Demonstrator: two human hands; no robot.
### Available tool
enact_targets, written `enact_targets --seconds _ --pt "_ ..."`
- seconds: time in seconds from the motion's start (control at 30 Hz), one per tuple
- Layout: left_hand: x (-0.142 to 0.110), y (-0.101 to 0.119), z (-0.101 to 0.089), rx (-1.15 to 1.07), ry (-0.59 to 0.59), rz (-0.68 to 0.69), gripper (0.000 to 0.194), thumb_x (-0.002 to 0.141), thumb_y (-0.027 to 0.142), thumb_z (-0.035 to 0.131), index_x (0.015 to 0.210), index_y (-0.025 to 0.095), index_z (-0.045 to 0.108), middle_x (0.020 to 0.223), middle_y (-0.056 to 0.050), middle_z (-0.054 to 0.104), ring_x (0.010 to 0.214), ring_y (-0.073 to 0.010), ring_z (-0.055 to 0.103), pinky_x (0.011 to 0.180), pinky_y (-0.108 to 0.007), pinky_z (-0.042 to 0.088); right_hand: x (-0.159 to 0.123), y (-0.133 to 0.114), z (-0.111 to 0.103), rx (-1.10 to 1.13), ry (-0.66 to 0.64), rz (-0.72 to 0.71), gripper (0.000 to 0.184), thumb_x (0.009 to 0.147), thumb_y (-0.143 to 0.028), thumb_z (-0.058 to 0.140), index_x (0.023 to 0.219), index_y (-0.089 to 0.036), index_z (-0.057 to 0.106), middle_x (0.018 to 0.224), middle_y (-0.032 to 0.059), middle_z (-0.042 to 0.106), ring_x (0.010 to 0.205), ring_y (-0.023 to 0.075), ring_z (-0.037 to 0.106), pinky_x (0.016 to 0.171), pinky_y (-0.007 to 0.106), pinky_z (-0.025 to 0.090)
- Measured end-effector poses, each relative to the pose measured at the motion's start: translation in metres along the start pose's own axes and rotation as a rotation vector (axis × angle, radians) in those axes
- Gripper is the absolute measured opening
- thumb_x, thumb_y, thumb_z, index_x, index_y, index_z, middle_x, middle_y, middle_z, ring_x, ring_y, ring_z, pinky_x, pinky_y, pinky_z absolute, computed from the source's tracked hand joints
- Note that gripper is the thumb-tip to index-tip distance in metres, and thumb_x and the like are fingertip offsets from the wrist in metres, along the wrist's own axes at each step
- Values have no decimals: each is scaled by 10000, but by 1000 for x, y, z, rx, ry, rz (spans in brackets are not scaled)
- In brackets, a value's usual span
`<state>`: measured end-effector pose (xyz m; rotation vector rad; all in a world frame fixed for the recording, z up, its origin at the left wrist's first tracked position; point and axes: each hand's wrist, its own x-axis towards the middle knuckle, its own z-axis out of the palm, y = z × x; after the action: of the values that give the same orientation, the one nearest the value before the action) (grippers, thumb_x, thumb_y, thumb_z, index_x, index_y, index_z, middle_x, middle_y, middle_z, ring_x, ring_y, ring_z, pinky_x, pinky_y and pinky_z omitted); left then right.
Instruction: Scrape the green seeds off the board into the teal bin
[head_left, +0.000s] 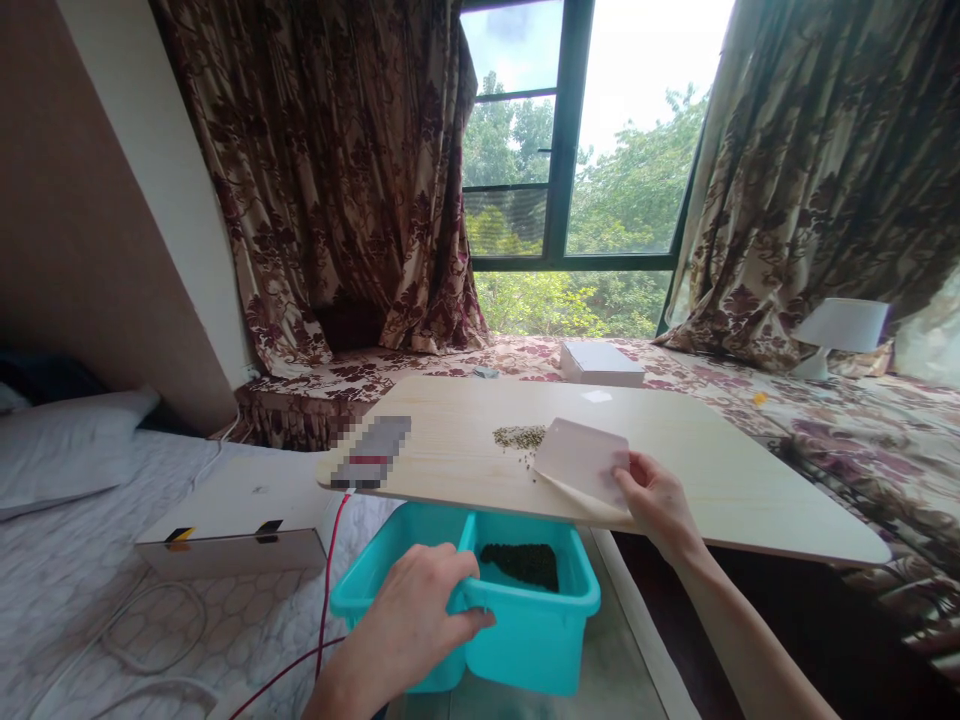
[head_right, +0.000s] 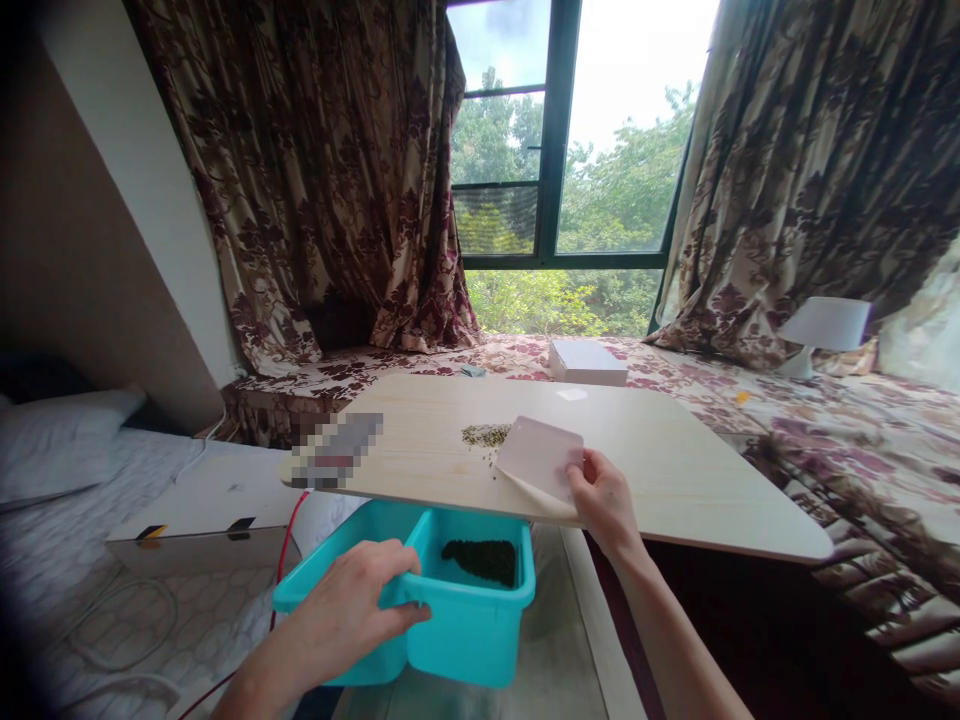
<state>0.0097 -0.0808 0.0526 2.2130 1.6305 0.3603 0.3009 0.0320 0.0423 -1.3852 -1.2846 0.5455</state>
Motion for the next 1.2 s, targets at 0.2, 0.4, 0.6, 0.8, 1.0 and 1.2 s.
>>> enact_targets --seconds 0.2,0.4,0.6,0.8,1.0,1.2 --pt "2 -2 1 -8 2 12 156 781 342 708 861 258 604 874 28 615 894 -207 547 742 -303 358 7 6 7 -88 39 -18 276 644 -325 536 853 -186 651 791 76 737 752 229 677 701 342 506" --pt "1 -2 1 -8 5 14 155 783 343 703 838 248 593 861 23 611 883 -211 548 737 -307 358 15 10 12 -87 38 -25 303 673 -333 522 902 -179 647 798 86 739 743 231 679 652 329 503" --pt "1 -1 -1 -9 9 17 142 796 341 685 830 247 584 853 22 608 872 -209 547 723 -303 359 15 8 14 -85 39 -29 294 661 -340 535 879 -175 644 794 96 734 744 239 685 647 334 514" --pt "1 -2 0 24 1 12 149 799 363 672 836 246 587 857 20 609 872 -205 554 734 -300 368 7 -2 12 -4 -5 6 297 658 -321 536 889 -172 647 795 92 743 732 233 690 610 318 512" --pt "2 -1 -2 21 -2 15 150 797 360 679 854 254 589 880 19 617 889 -209 557 744 -306 379 5 2 9 -65 -1 -23 254 666 -311 534 849 -182 654 790 75 742 757 228 689 663 323 508" --pt "2 -2 0 37 -11 2 148 795 347 683 836 245 584 864 18 614 878 -203 561 743 -303 377 15 10 8 -143 43 -54 291 682 -336 527 896 -179 647 810 84 733 752 229 677 686 339 497"
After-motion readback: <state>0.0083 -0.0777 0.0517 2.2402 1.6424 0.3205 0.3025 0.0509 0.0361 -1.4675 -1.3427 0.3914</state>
